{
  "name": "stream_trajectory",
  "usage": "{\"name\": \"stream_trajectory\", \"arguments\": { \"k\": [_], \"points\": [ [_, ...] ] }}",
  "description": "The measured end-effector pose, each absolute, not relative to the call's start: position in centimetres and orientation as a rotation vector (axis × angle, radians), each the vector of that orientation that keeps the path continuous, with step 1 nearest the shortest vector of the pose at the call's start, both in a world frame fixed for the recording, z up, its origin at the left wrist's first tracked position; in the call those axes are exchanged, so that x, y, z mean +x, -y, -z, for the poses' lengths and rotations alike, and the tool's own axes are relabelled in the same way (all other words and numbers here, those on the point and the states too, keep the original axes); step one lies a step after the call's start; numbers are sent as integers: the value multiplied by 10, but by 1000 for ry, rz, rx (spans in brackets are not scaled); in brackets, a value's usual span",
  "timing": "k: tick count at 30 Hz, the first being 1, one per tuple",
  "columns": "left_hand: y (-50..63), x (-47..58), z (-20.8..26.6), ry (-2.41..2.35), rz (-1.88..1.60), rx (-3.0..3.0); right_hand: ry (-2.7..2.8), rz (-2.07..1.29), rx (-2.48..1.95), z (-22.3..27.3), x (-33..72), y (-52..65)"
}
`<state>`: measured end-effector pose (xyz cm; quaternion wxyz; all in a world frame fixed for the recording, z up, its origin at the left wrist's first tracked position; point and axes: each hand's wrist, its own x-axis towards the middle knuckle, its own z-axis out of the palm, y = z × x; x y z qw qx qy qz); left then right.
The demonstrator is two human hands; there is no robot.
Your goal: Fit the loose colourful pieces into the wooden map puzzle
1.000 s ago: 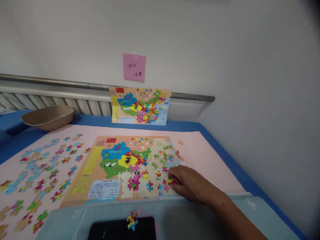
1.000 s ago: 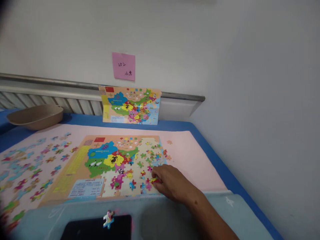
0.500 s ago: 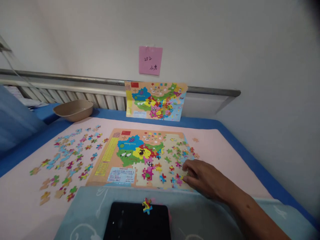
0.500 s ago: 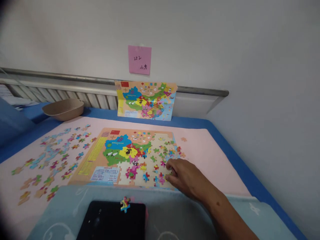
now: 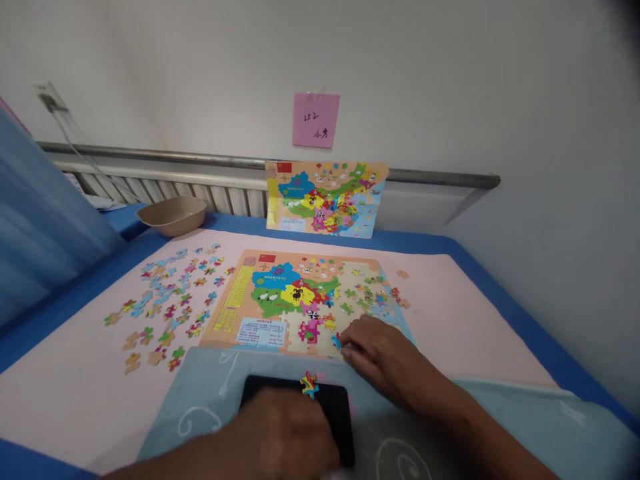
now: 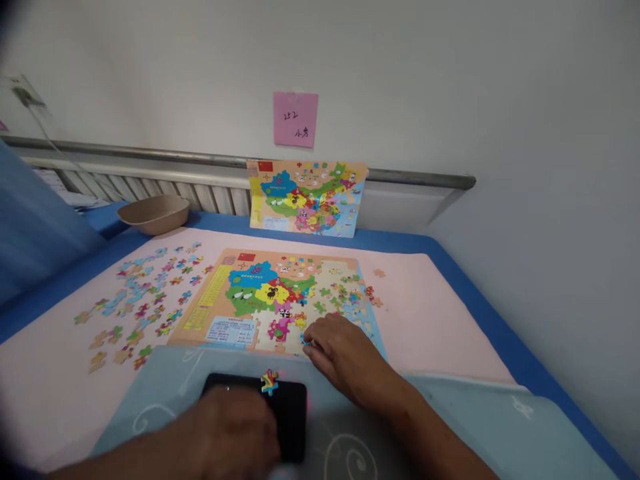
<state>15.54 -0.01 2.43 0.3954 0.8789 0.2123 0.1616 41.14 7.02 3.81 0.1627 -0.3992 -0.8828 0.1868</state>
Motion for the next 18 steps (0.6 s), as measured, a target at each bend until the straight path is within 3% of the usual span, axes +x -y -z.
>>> {"name": "stream_trajectory", "arguments": {
  "k": [3, 10, 18],
  "points": [
    [-29, 143, -35, -800, -537, 2369, 2457, -520, -1166, -35, 410, -70],
    [-49, 146, -41, -678, -417, 2494, 2433, -531, -1169, -28, 416, -72],
    [-49, 140, -36, -847, -390, 2401, 2436, -528, -1101, -22, 418, -74]
  ]
}}
